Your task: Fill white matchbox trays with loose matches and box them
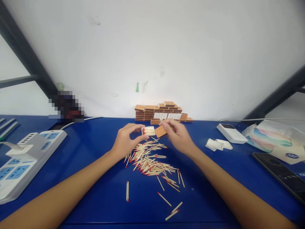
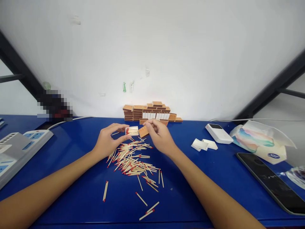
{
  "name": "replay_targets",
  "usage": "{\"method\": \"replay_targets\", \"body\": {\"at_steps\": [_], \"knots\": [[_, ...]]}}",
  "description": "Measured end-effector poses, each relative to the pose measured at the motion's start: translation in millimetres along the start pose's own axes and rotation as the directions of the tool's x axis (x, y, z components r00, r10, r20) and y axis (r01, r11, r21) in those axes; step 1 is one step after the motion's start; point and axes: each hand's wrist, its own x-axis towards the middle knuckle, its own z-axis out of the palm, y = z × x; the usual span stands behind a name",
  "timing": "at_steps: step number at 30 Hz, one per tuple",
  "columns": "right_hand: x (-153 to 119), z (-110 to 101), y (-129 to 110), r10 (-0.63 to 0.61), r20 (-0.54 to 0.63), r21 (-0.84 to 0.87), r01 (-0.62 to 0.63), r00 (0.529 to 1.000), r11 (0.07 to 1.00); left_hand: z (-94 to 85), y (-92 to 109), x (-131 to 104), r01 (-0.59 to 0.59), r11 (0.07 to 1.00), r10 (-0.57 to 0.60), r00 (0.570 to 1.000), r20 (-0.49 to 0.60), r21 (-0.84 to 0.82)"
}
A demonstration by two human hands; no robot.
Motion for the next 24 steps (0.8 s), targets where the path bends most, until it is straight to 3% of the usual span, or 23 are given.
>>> {"method": "replay_targets", "body": {"at_steps": [6, 16, 24], "knots": [[-4, 5, -3, 0.066, -0.096, 0.157, -0.05, 0.993, 0.986, 0.9, 7, 0, 0.045, 0.998, -0.046, 0.999, -0.018, -0.033], [-13, 13, -11, 0.098, 0.08, 0.169, -0.111, 0.992, 0.979, 2.2, 13, -3, 0.093, 0.991, -0.092, 0.996, 0.006, -0.092], [-18, 14, -13, -0.008, -0.063, -0.04, 0.006, 0.998, 0.999, 3.4, 18, -5, 0.091, 0.99, -0.094, 0.995, -0.024, -0.108]]}}
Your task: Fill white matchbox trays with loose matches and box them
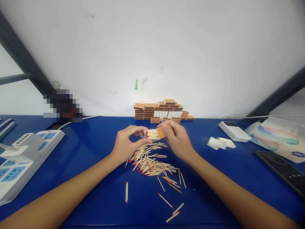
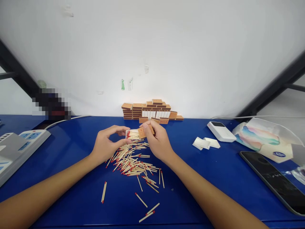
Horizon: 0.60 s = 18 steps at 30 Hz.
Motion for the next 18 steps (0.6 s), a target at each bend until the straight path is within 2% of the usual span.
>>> {"method": "replay_targets", "body": {"at_steps": [5, 8, 14, 18], "knots": [[-8, 8, -9, -0.055, -0.128, -0.06, 0.048, 0.99, 0.997, 0.6, 7, -2, 0.004, 1.0, -0.004, 1.0, -0.013, -0.003], [-14, 14, -15, -0.046, -0.207, -0.084, 0.029, 0.977, 0.996, 1.7, 12, -3, -0.01, 1.0, 0.01, 1.0, -0.01, -0.001], [-21, 20, -16, 0.047, -0.206, 0.125, -0.021, 0.978, 0.992, 2.2, 18, -4, -0.008, 1.0, 0.007, 0.998, -0.064, -0.001], [-20, 17, -18, 0.064, -0.176, 0.158, -0.036, 0.982, 0.987, 0.3, 22, -3, -0.025, 1.0, 0.023, 0.997, -0.079, -0.015]]}}
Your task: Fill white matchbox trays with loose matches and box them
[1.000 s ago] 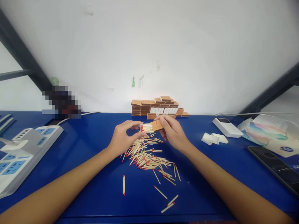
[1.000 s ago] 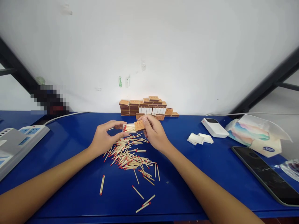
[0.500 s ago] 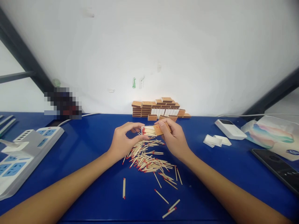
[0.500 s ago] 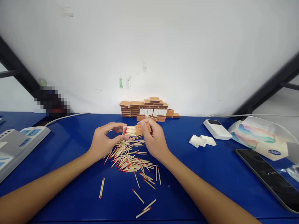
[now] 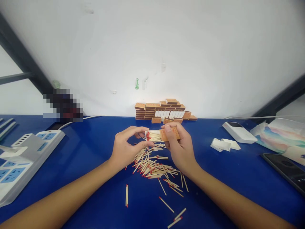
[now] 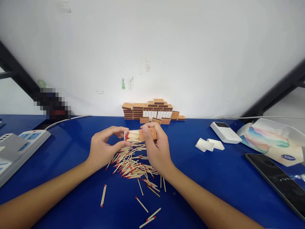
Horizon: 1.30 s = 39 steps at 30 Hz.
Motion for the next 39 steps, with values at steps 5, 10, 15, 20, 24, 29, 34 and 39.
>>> {"method": "replay_targets", "body": {"at_steps": [5, 10, 15, 20, 24, 29, 34, 39], "knots": [[0, 1, -4, 0.045, 0.088, 0.093, -0.053, 0.995, 0.994, 0.5, 2, 0, -0.002, 1.0, 0.002, 1.0, -0.019, -0.006], [-1, 2, -4, 0.075, 0.126, 0.145, -0.093, 0.989, 0.985, 2.0, -2, -1, 0.021, 1.0, -0.021, 1.0, -0.009, -0.021], [7, -5, -1, 0.044, -0.006, 0.073, -0.043, 0.999, 0.996, 1.8, -6, 0, 0.065, 0.998, -0.065, 0.998, -0.013, -0.027], [13, -10, -1, 0.084, -0.073, 0.077, -0.079, 0.994, 0.994, 2.3, -8, 1, 0.102, 0.994, -0.103, 0.994, -0.023, -0.042], [10, -7, -6, 0.069, -0.008, 0.047, -0.069, 0.998, 0.996, 4.1, -7, 0, 0.085, 0.996, -0.086, 0.996, -0.021, -0.033], [3, 0, -9, 0.061, 0.025, 0.021, -0.062, 0.998, 0.998, 5.3, -5, -3, 0.078, 0.997, -0.079, 0.996, -0.034, -0.026], [-4, 3, -5, 0.001, -0.078, -0.061, -0.006, 0.997, 0.998, 6.0, -3, -4, 0.096, 0.995, -0.097, 0.993, -0.059, -0.029], [-6, -1, -3, -0.352, -0.161, -0.36, 0.277, 0.922, 0.891, 7.7, 0, -5, 0.134, 0.99, -0.136, 0.99, -0.048, -0.035]]}}
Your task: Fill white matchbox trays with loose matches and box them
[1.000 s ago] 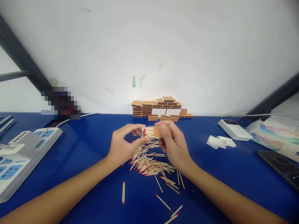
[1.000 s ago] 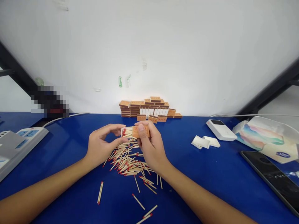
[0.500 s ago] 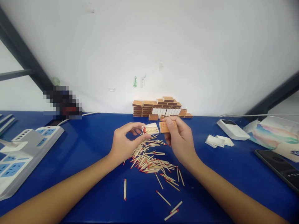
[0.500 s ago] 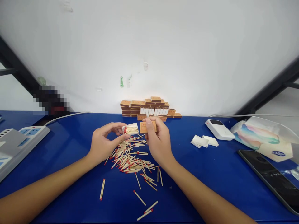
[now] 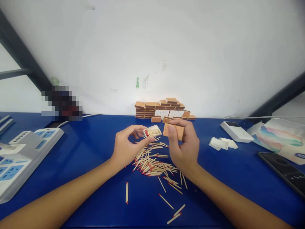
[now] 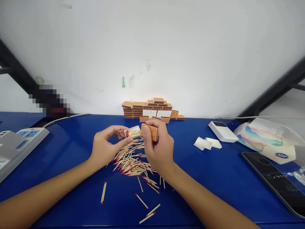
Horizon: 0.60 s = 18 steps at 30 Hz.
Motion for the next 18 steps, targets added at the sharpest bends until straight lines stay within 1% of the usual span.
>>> {"method": "replay_targets", "body": {"at_steps": [2, 3, 5, 7, 9, 11, 13, 14, 16, 18], "knots": [[2, -1, 2, -0.114, -0.017, -0.102, 0.111, 0.993, 0.989, 0.5, 1, -2, -0.009, 1.0, 0.009, 0.999, 0.039, -0.012], [4, -2, 3, -0.136, -0.012, -0.134, 0.133, 0.991, 0.982, 0.5, 2, -3, -0.02, 1.0, 0.021, 0.998, 0.059, -0.018], [8, -3, 5, -0.134, 0.005, -0.166, 0.133, 0.991, 0.977, 0.2, 3, -4, -0.041, 0.999, 0.043, 0.995, 0.088, -0.027], [11, -3, 6, -0.11, 0.034, -0.157, 0.114, 0.993, 0.981, -0.4, 2, -4, -0.043, 0.999, 0.045, 0.995, 0.087, -0.023], [13, -4, 6, -0.051, 0.062, -0.106, 0.057, 0.997, 0.993, -1.0, 1, -2, -0.027, 1.0, 0.028, 0.997, 0.067, -0.014], [14, -5, 5, 0.054, 0.091, -0.014, -0.053, 0.994, 0.999, -1.2, -1, 0, 0.002, 1.0, -0.002, 0.999, 0.044, -0.012], [14, -5, 5, 0.164, 0.111, 0.087, -0.174, 0.98, 0.981, -1.1, -2, 1, 0.036, 0.999, -0.035, 0.999, 0.025, -0.023], [14, -4, 4, 0.2, 0.126, 0.123, -0.215, 0.972, 0.969, -0.9, -3, 2, 0.047, 0.998, -0.047, 0.999, 0.016, -0.03], [12, -3, 4, 0.216, 0.155, 0.157, -0.24, 0.964, 0.958, -0.7, -3, 2, 0.051, 0.998, -0.051, 0.999, 0.006, -0.03], [9, 0, 3, 0.197, 0.194, 0.163, -0.23, 0.961, 0.959, -0.6, -3, 0, 0.037, 0.999, -0.037, 0.999, 0.02, -0.016]]}}
